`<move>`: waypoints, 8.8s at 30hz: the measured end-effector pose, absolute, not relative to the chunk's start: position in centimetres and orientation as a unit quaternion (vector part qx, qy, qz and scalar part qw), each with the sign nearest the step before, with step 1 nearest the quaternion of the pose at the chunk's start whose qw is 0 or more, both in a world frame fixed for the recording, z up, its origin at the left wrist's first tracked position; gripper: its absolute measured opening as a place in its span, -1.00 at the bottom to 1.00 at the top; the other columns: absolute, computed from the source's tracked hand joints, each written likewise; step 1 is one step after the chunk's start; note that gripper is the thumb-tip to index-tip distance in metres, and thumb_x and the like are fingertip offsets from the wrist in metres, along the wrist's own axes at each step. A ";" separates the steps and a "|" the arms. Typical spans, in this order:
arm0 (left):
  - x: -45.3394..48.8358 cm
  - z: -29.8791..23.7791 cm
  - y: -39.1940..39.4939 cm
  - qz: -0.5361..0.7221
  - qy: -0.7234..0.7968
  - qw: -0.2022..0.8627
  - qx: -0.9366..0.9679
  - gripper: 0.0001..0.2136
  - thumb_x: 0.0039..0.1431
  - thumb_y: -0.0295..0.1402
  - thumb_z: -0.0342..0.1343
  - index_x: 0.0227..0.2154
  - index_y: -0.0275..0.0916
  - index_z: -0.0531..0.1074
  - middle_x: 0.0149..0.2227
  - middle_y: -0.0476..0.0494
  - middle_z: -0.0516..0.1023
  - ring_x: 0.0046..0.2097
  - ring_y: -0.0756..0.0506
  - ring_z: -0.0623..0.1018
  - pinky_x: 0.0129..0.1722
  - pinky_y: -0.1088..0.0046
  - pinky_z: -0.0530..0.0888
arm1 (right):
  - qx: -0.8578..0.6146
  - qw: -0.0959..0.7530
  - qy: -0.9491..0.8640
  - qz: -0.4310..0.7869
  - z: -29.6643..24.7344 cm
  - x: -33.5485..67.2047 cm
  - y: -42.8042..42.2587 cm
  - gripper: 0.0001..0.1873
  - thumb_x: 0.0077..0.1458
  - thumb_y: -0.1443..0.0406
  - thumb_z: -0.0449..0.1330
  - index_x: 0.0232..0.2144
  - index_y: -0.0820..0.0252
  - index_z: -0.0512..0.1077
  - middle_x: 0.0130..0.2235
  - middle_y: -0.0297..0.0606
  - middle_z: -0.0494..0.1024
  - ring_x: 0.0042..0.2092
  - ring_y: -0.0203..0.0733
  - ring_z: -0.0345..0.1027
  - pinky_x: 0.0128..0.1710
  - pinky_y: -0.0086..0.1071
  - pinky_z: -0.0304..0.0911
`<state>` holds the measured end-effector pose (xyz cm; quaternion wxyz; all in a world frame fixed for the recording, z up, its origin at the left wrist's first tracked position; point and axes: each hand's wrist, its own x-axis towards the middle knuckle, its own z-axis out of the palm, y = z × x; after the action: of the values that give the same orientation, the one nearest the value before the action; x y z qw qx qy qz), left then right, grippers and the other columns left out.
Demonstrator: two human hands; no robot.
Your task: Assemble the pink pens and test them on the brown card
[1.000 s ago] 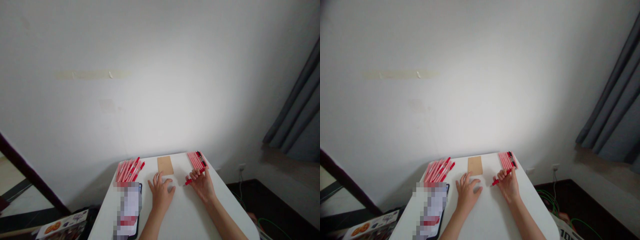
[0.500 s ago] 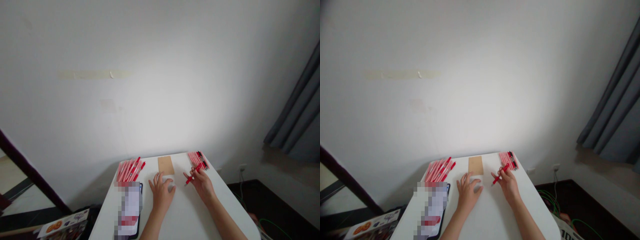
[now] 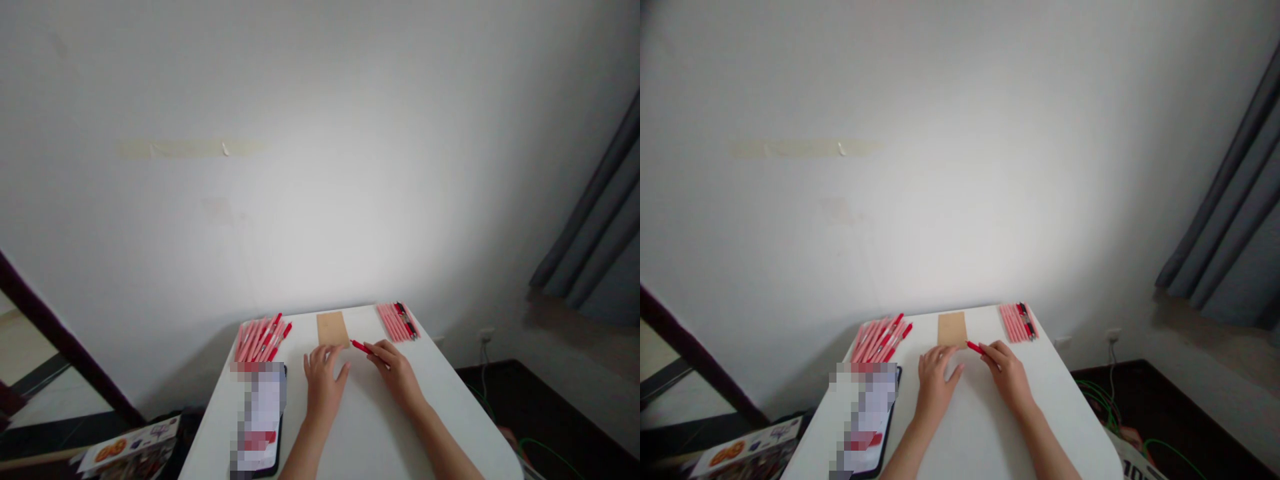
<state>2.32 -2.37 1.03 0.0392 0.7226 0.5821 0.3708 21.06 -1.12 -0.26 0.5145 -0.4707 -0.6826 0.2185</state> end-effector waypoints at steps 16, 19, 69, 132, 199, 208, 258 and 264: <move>1.9 0.8 -1.9 0.405 0.547 0.040 0.731 -0.81 0.16 -0.34 0.02 -0.22 -0.05 0.50 -0.15 -0.09 0.49 -0.02 -0.13 0.40 0.10 0.08 0.24 | -0.438 0.467 -0.721 0.265 -0.2 20.5 -1.5 -0.74 0.10 0.12 0.15 -0.24 0.01 0.57 -0.33 -0.23 0.53 -0.30 -0.14 0.39 -0.26 -0.33 0.27; 1.8 0.7 -1.8 0.406 0.546 0.034 0.732 -0.83 0.15 -0.36 0.03 -0.27 -0.06 0.51 -0.16 -0.08 0.49 -0.03 -0.12 0.40 0.08 0.11 0.26 | -0.440 0.459 -0.725 0.265 -0.2 20.4 -1.5 -0.75 0.10 0.13 0.15 -0.23 0.02 0.57 -0.32 -0.23 0.52 -0.28 -0.14 0.39 -0.25 -0.33 0.26; 2.8 1.6 1.0 0.415 0.609 0.068 0.672 -0.87 0.04 -0.39 0.14 -0.33 -0.12 0.54 -0.22 -0.10 0.52 -0.07 -0.13 0.42 0.03 0.18 0.30 | -0.635 0.357 -0.684 -0.026 -0.5 22.8 -0.4 -0.75 0.17 0.23 0.07 -0.26 -0.05 0.56 -0.20 -0.21 0.52 -0.08 -0.05 0.26 -0.11 -0.24 0.10; 12.6 1.3 11.3 0.271 0.605 0.082 0.744 -0.77 0.08 -0.16 0.12 -0.18 0.15 0.51 0.06 -0.09 0.39 0.14 -0.27 0.26 0.16 -0.21 0.02 | -0.740 0.328 -0.582 -0.082 1.1 23.4 2.4 -0.78 0.13 0.27 0.05 -0.44 0.10 0.49 -0.33 -0.25 0.57 -0.05 -0.04 0.27 0.19 0.09 -0.38; -5.7 6.6 3.4 0.259 0.781 -0.080 0.563 -0.69 0.23 -0.25 -0.13 -0.25 -0.14 0.53 -0.13 -0.17 0.55 -0.03 -0.22 0.42 0.01 0.09 0.23 | -0.521 0.272 -0.806 0.067 3.5 8.0 5.9 -0.74 0.16 0.31 0.08 -0.16 0.02 0.51 -0.11 -0.24 0.53 0.01 -0.04 0.21 0.01 -0.23 0.09; -7.8 5.5 2.4 0.217 0.795 -0.087 0.559 -0.81 0.14 -0.26 0.04 -0.30 -0.03 0.55 -0.14 -0.09 0.57 0.00 -0.21 0.38 0.10 0.01 0.14 | -0.466 0.216 -0.855 0.076 3.2 5.2 7.0 -0.57 0.12 0.37 0.08 0.01 -0.15 0.39 0.12 -0.42 0.40 0.12 -0.07 0.10 0.10 -0.18 0.00; -8.5 5.0 2.3 0.193 0.789 -0.053 0.581 -0.89 0.02 -0.24 0.16 -0.39 -0.02 0.57 0.07 -0.05 0.42 0.18 -0.31 0.21 0.19 -0.22 -0.01 | -0.434 0.190 -0.881 0.004 3.1 4.2 8.0 -0.76 0.20 0.34 0.03 -0.24 -0.02 0.48 -0.10 -0.28 0.46 0.01 -0.12 0.16 0.03 -0.24 0.00; -7.0 5.5 2.1 0.199 0.767 -0.058 0.608 -0.89 0.01 -0.24 0.19 -0.38 -0.02 0.57 0.09 -0.04 0.41 0.20 -0.31 0.18 0.21 -0.21 -0.07 | -0.462 0.215 -0.860 -0.001 3.1 6.0 7.8 -0.80 0.20 0.31 0.06 -0.24 0.01 0.47 -0.16 -0.25 0.46 -0.03 -0.11 0.20 0.00 -0.26 0.01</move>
<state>-7.03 2.12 5.52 -0.0582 0.6076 0.7668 0.1985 5.96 7.79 3.10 0.2150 -0.4624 -0.8602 -0.0009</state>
